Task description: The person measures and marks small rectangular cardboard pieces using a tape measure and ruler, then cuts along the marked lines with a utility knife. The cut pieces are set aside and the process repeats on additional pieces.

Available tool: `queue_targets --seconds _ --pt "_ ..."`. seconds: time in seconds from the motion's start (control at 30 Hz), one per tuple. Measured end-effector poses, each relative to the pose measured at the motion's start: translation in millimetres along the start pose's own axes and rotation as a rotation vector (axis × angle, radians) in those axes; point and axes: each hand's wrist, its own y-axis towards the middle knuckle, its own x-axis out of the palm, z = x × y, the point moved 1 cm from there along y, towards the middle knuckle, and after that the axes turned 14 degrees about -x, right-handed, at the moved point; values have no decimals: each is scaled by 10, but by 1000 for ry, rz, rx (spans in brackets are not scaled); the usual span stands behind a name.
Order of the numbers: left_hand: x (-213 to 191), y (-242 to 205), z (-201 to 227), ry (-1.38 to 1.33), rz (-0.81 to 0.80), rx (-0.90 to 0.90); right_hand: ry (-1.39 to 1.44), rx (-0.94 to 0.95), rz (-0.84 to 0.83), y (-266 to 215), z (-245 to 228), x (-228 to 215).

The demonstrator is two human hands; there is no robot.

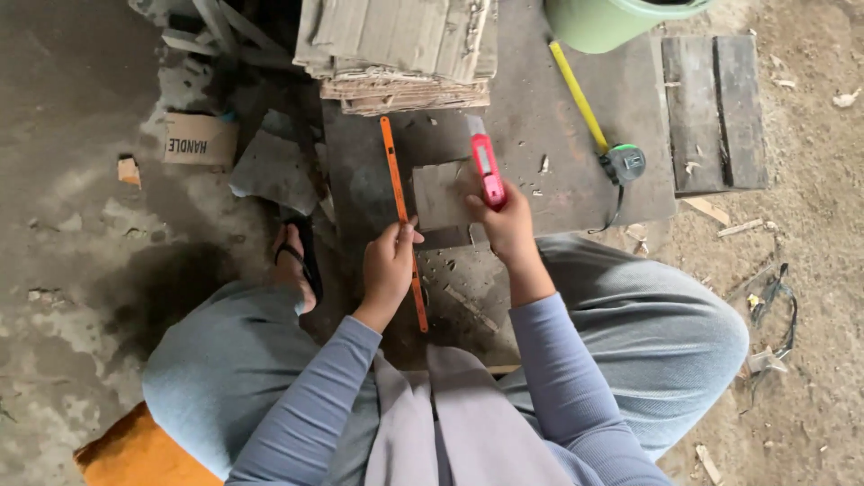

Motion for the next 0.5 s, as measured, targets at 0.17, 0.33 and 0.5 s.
queue_targets --seconds 0.17,0.33,0.5 --pt "-66 -159 326 -55 12 219 225 -303 343 469 -406 -704" --pt "45 -39 214 -51 21 378 647 -345 696 1479 -571 -1520" --pt "102 32 369 -38 36 482 556 -506 930 2586 -147 -1830"
